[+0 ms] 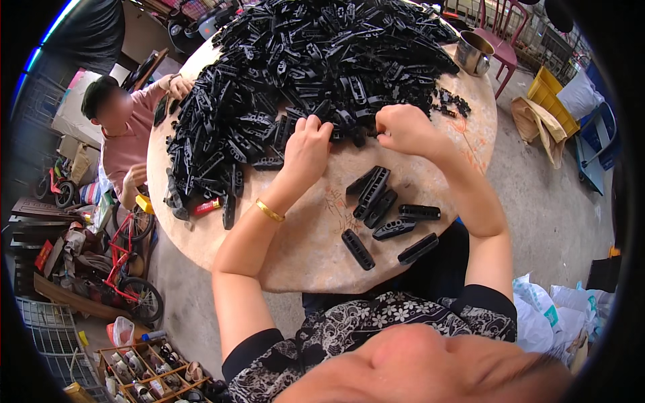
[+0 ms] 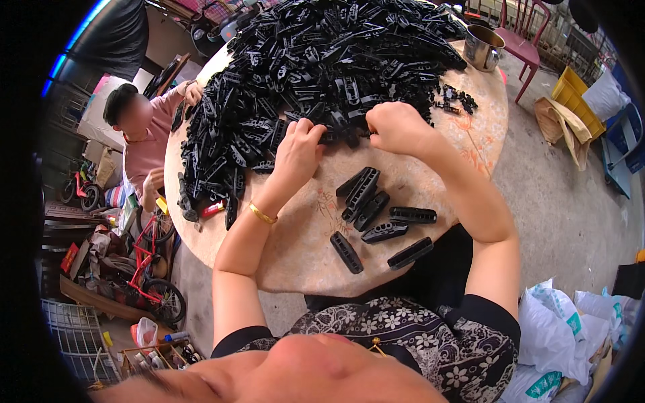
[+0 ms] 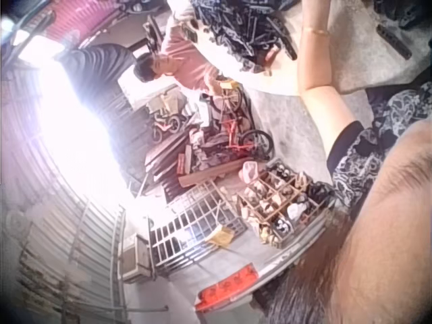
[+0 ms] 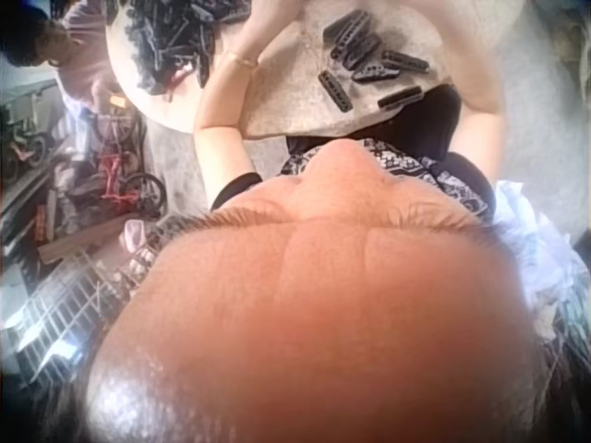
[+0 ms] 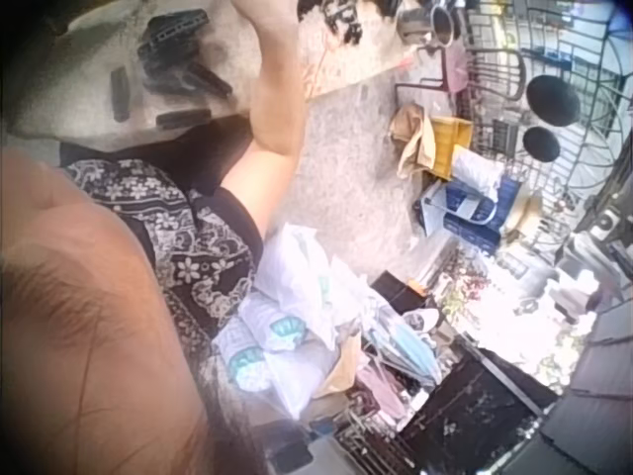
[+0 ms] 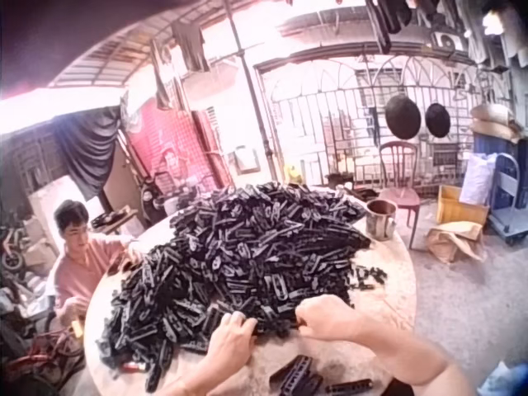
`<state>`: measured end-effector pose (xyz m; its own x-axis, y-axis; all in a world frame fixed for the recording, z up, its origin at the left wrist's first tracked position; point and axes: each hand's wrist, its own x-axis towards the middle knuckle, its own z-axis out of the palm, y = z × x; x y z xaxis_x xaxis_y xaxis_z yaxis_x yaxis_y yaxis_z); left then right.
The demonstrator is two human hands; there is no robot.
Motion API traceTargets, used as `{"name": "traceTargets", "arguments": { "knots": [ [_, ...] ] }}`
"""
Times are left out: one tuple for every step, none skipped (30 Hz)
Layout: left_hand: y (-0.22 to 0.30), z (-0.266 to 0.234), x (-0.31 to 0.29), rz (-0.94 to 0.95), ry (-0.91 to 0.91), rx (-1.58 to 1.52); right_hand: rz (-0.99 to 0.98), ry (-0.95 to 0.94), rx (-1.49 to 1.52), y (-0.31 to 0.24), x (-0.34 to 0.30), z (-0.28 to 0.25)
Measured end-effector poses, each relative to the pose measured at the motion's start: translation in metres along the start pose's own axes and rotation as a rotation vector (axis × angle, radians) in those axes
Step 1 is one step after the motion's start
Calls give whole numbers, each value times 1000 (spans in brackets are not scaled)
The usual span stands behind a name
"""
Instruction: Assembling small black plastic components at a round table.
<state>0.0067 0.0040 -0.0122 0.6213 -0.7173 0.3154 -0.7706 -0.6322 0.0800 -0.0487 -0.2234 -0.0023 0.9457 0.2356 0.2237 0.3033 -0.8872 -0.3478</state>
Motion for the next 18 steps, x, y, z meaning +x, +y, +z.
{"name": "traceTargets", "arguments": {
  "knots": [
    [-1,1,1,15,27,2,21,21,77,0,0,-6],
    [-1,1,1,29,53,4,41,41,155,1,1,-12],
    [1,1,3,48,82,1,66,63,229,4,1,-15],
    [3,0,3,-45,75,-180,49,124,340,6,0,-16],
    [6,-3,2,-138,67,-361,42,131,438,5,1,-15],
    [9,-6,3,-230,56,-541,37,140,536,4,2,-13],
    [11,-9,7,-277,70,-815,31,149,634,1,3,-11],
    [11,-10,9,-281,28,-1085,43,147,675,-2,3,-10],
    [10,-12,11,-284,-13,-1352,23,168,716,-6,4,-8],
    [11,-12,10,-303,-25,-1438,3,188,758,-8,4,-6],
    [12,-11,8,-321,-38,-1525,-17,208,798,-11,4,-4],
    [13,-10,7,-339,-53,-1614,17,189,829,-14,3,-4],
    [14,-9,7,-348,-52,-1642,4,211,863,-14,4,-1],
    [14,-8,6,-357,-51,-1671,-10,234,895,-14,5,4],
    [14,-8,6,-369,-50,-1696,-24,257,932,-14,6,7],
    [14,-8,5,-378,-50,-1698,-63,293,905,-15,6,8],
    [15,-7,5,-387,-50,-1700,-103,329,877,-18,5,9],
    [15,-7,5,-395,-48,-1701,-144,365,848,-19,5,9]
  ]
}}
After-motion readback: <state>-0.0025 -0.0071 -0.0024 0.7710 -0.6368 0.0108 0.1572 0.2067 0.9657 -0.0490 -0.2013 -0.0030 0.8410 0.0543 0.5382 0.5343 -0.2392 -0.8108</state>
